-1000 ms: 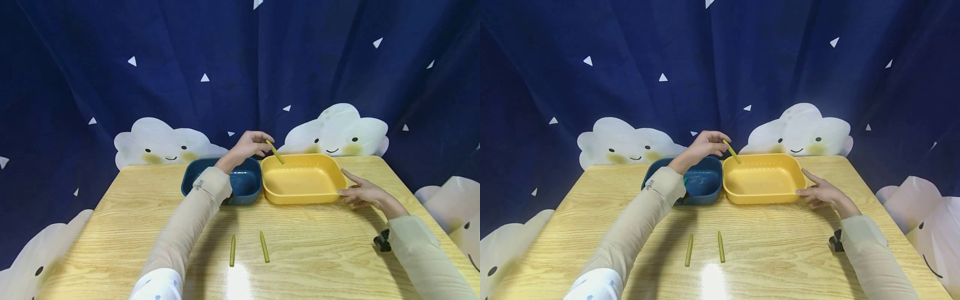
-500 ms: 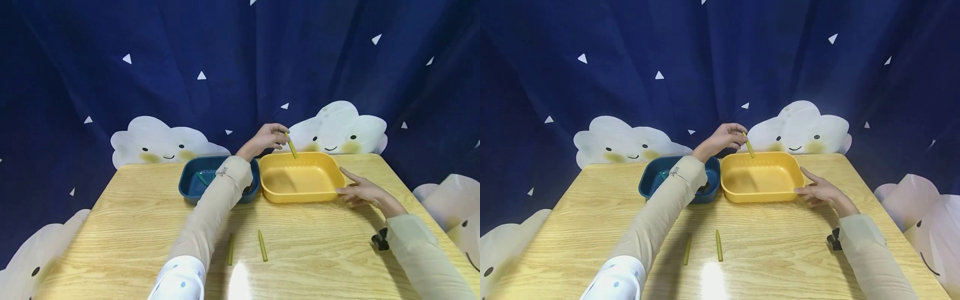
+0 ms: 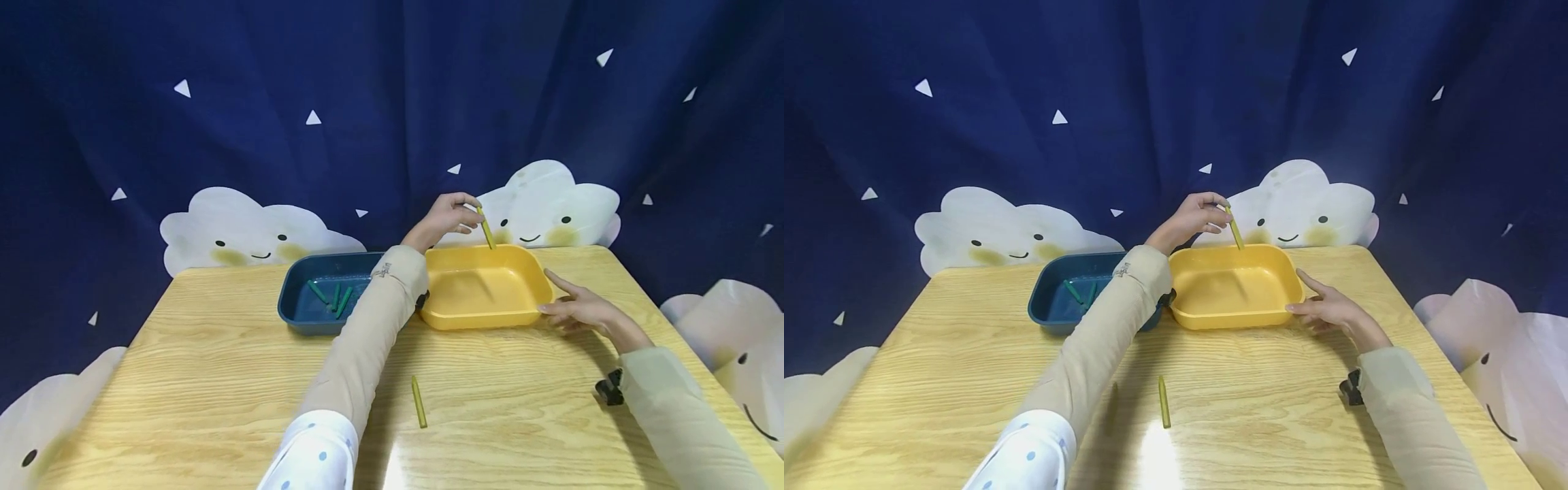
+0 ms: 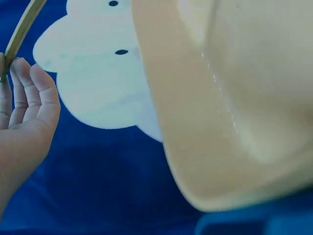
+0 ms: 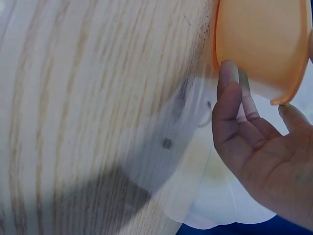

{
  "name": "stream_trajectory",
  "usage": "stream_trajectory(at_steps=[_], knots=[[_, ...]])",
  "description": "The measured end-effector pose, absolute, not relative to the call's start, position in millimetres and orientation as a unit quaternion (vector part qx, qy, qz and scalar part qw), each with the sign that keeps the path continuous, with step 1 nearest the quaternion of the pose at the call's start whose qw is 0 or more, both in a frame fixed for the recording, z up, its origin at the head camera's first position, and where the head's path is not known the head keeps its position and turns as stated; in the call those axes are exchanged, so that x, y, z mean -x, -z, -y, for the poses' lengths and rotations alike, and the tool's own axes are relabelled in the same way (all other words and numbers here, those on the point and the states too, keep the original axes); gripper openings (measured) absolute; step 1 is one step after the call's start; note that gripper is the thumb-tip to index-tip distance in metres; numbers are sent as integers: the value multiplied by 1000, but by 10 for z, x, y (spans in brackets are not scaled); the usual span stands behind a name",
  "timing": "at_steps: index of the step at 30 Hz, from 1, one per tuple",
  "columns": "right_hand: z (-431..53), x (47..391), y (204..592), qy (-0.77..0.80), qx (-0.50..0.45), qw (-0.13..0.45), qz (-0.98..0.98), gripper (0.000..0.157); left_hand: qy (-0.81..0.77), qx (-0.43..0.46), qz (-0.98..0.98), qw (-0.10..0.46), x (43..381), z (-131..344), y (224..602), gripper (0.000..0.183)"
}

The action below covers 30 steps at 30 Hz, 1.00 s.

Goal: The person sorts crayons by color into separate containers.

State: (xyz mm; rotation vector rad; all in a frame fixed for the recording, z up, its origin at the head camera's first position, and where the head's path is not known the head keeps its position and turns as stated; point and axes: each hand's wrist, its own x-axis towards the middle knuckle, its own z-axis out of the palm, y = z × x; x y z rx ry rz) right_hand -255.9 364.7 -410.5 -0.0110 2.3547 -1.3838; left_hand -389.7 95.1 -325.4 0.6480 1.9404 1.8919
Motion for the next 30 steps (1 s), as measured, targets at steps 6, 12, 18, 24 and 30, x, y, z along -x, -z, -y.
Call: stream_trajectory(at_steps=[6, 12, 18, 24, 30], knots=[[-3585, 2553, 4091, 491, 8, 204, -847, 97, -681, -184, -684, 185, 3931, -985, 3358, 36], [-3540, 2523, 4086, 495, 1, 209, -843, 97, -695, -107, -672, 232, 3944, -974, 3537, 18], [-3527, 2502, 4074, 493, -1, 208, -845, 97, -665, -79, -687, 283, 3954, -967, 3692, 12], [-3527, 2504, 4089, 494, -8, 208, -844, 97, -618, -68, -707, 336, 3971, -1002, 3754, 18], [-3538, 2508, 4094, 491, -9, 207, -846, 97, -582, -44, -735, 347, 3959, -1050, 3747, 6]])
